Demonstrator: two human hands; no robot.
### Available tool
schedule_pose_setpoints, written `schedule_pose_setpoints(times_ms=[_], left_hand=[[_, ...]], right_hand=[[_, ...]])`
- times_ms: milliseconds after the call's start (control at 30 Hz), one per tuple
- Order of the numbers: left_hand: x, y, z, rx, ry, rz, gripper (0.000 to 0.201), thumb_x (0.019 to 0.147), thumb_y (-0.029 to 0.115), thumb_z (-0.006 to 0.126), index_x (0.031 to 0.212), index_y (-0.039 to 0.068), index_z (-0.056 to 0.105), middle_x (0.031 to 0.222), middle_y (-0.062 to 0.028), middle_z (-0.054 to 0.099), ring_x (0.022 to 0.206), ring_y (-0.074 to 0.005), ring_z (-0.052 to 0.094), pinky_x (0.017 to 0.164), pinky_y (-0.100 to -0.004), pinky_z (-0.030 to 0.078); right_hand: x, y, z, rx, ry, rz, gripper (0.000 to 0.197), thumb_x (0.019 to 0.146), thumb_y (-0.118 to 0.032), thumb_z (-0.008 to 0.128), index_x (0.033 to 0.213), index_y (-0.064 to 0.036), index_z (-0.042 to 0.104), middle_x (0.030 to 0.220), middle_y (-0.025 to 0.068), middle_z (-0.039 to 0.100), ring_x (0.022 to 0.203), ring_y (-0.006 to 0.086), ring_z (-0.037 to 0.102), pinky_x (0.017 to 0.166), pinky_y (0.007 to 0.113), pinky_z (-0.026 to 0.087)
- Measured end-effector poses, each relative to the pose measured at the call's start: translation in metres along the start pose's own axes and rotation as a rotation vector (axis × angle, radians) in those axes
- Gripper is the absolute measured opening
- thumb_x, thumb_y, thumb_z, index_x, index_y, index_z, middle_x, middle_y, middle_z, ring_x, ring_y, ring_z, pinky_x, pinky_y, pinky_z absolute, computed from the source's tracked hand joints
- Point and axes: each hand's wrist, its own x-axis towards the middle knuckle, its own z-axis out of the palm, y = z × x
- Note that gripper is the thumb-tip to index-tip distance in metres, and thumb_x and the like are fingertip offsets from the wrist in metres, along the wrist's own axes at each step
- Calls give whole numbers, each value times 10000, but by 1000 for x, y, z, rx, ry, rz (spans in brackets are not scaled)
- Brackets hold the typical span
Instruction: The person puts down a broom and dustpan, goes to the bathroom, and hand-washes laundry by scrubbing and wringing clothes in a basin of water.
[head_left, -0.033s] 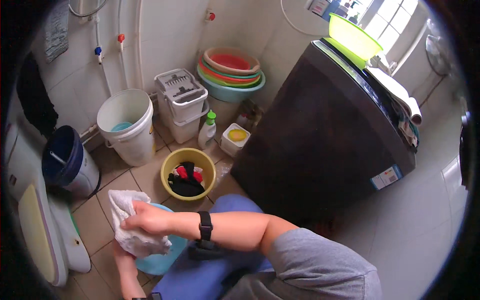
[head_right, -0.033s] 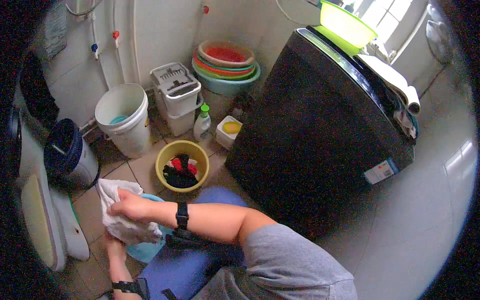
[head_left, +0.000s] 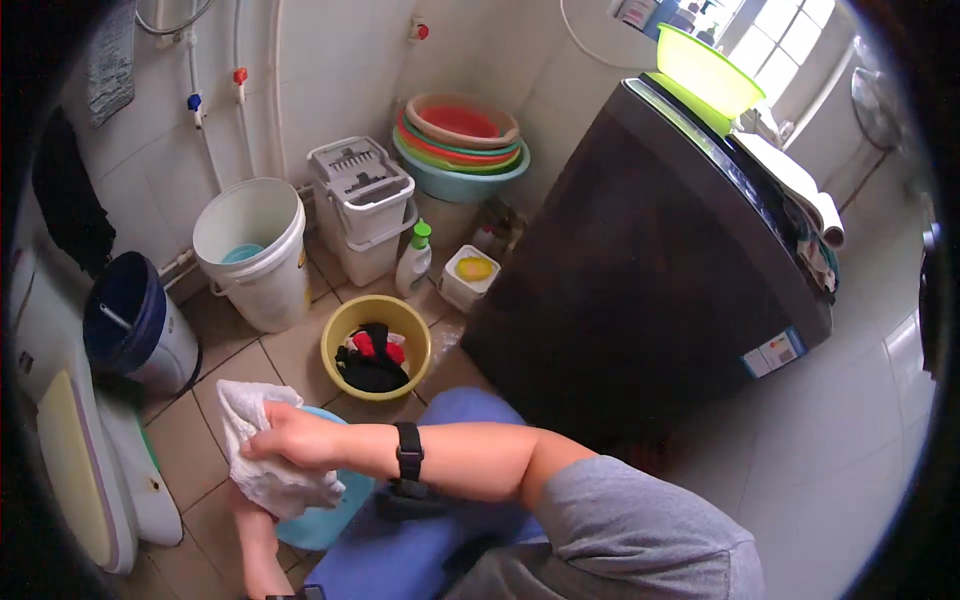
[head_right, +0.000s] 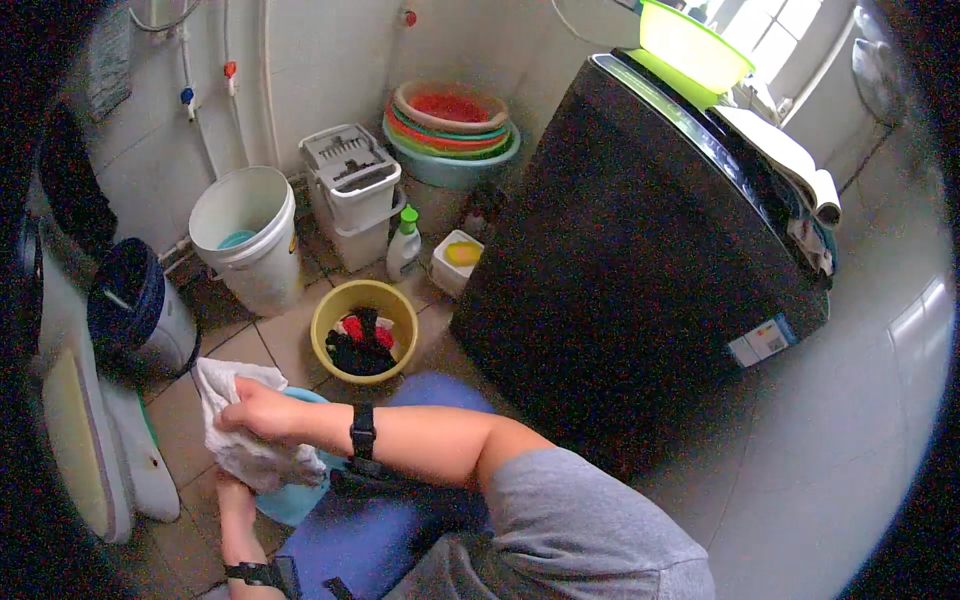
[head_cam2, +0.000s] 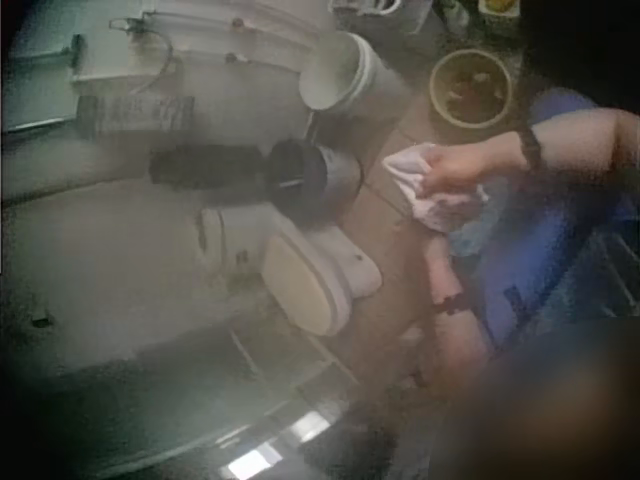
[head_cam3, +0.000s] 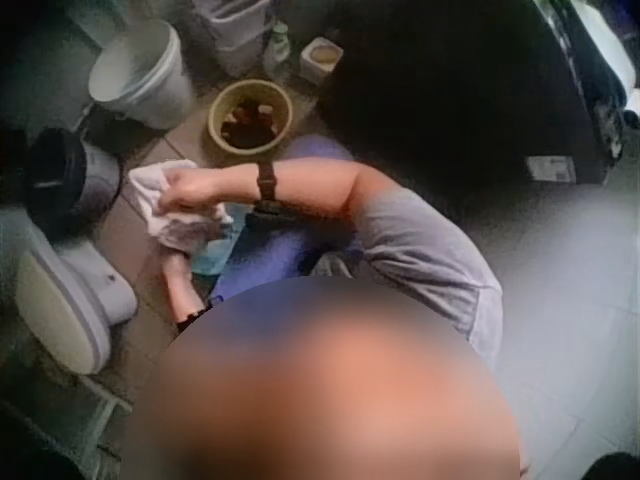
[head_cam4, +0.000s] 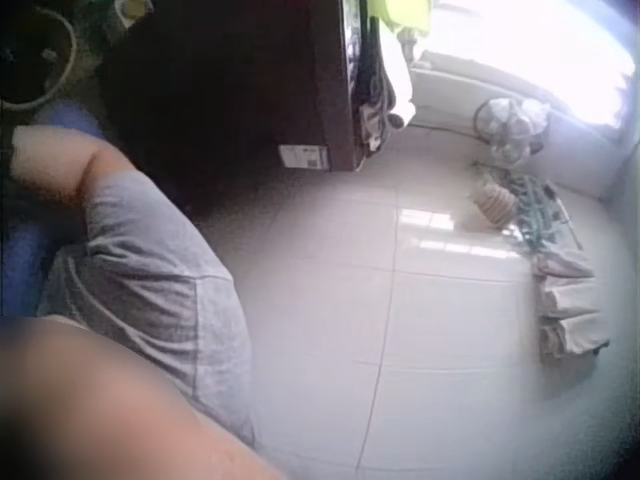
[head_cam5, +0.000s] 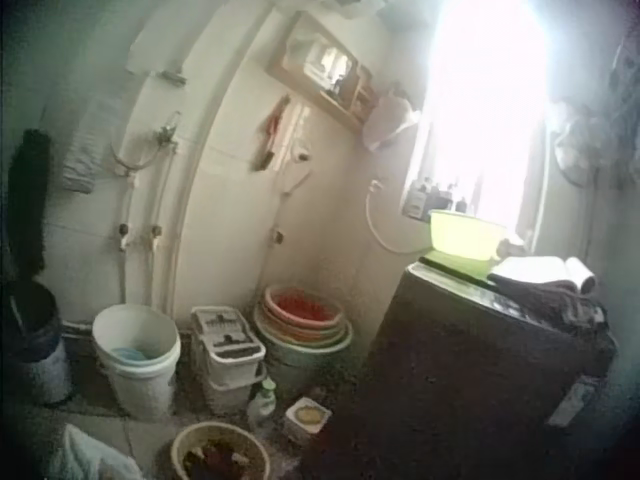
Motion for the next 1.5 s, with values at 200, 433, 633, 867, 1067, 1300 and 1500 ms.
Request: schedule_pose_setpoints(times_ms=[200,433,633,867,1067,1300,1500], left_hand=[[-14,-1,14,665,-131,-223,451,886,261,580,1278,52,501,1271,-68,534,1087,-207,517,880,-383,448],[-22,0,12,615,-188,-384,604,859,223,621,1375,18,382,1340,-88,474,1175,-208,476,961,-346,400],[-20,9,26,946,-172,-106,571,870,193,603,1369,15,388,1331,-93,484,1166,-208,482,964,-342,396],[-16,14,17,522,38,37,356,929,161,512,1246,-2,511,1237,-93,552,1140,-197,496,974,-336,375],[-20,18,5,530,29,115,392,935,161,518,1291,3,476,1273,-93,531,1165,-204,490,991,-345,369],[-15,32,6,637,75,187,380,917,164,536,1259,2,506,1168,-86,601,1069,-171,550,921,-312,418],[-26,35,0,693,182,180,353,929,224,547,1200,-2,548,1091,-76,632,1004,-163,578,879,-308,440]], right_hand=[[2,10,-1,-50,25,-31,323,778,-83,596,1089,-50,516,908,22,602,805,150,566,742,303,474],[-1,2,5,-88,25,-84,330,744,-98,604,1055,-42,506,888,40,580,826,157,540,735,321,468],[1,4,-6,-137,60,-43,322,719,-127,614,1008,-25,515,881,52,580,805,159,535,713,330,465],[-2,-6,-7,-26,144,29,340,725,-118,599,1041,-24,516,874,56,581,798,168,537,704,334,471],[9,9,-7,73,123,59,327,731,-109,630,1031,-39,518,889,36,568,809,144,546,699,295,468],[2,6,-32,-50,177,63,285,737,-91,634,1013,-53,572,845,42,606,750,152,572,657,322,481],[5,2,-31,32,194,185,256,745,-23,596,998,-8,556,868,78,630,754,188,628,662,317,519]])
